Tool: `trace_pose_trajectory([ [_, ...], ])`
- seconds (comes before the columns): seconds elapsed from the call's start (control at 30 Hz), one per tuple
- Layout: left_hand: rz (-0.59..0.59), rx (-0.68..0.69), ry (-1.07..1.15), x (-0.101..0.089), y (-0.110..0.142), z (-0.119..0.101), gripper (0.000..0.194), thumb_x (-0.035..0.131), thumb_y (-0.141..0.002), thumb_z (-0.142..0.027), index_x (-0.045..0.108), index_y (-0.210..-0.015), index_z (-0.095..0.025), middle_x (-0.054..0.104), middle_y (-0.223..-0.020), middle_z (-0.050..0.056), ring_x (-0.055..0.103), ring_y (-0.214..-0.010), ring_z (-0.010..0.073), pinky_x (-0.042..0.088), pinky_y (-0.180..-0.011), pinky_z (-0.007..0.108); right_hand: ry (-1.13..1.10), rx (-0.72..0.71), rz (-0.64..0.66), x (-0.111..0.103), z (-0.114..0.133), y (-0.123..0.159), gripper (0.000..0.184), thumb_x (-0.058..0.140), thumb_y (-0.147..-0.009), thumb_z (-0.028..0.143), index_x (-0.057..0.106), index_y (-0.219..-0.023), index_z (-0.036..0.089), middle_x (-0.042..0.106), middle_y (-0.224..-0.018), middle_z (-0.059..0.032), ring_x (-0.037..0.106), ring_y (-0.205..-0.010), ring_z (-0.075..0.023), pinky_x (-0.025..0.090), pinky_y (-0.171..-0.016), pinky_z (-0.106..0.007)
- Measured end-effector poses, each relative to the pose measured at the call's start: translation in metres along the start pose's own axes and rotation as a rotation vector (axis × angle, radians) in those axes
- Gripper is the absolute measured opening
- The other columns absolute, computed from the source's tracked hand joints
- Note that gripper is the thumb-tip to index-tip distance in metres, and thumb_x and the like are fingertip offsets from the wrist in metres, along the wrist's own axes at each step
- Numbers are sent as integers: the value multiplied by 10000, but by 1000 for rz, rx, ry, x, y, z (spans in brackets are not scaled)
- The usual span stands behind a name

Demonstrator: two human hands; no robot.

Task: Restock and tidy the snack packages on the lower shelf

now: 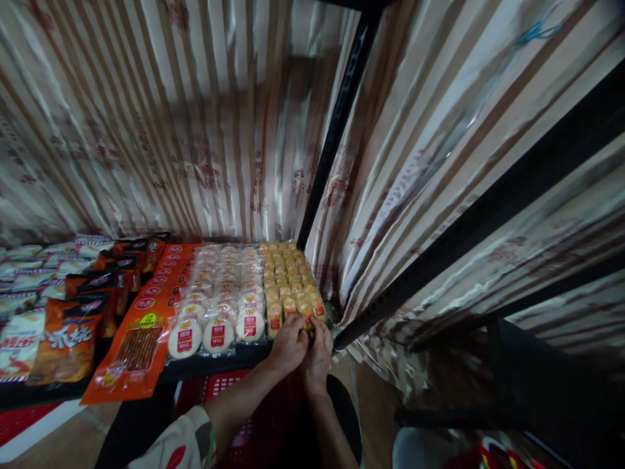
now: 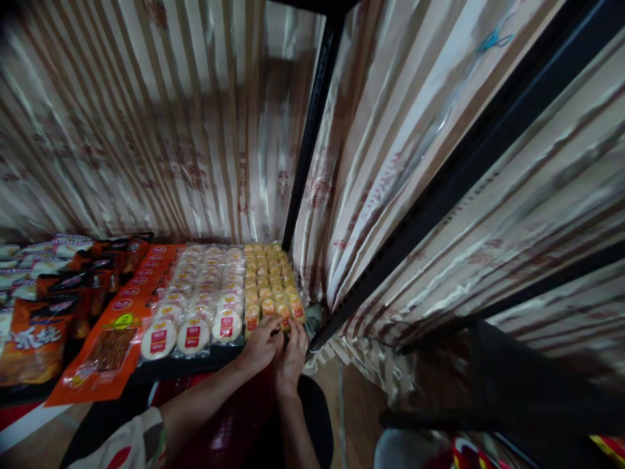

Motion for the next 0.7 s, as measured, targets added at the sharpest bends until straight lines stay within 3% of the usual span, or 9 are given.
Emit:
trace_pose_trajectory([
  [0.33, -45, 35, 50, -8, 11, -7, 415, 404, -680, -34, 639, -1000, -155, 606, -987, 73, 556, -904, 152, 456, -868, 276, 2, -76, -60, -5, 6, 9, 408, 397, -862, 414, 557, -1116, 137, 528, -1158, -178, 475, -1110, -294, 381, -929, -473],
  [0.5, -60, 1, 30, -17, 31, 0, 364, 416, -679, -43, 650, -922, -183, 620, -935, 46, 559, -860, 146, 458, -827, 269, -33, -56, -21, -5, 21, 33, 396, 390, -851, 394, 532, -1104, 124, 554, -1091, -182, 498, -1053, -293, 392, -901, -469],
  [0.7, -62, -78, 9, -26, 68, 19, 303, 374, -741, -56, 627, -850, -182, 641, -871, 33, 576, -827, 141, 456, -820, 269, -149, 73, 73, 3, 31, 75, 368, 425, -813, 373, 509, -1097, 155, 563, -1032, -137, 534, -972, -252, 434, -847, -414],
])
Point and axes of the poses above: each hand's wrist, its own y-axis away from the middle knuckle, its own x-axis out of the palm, z = x × y, the point moved 9 cm from there along -y, towards the middle knuckle
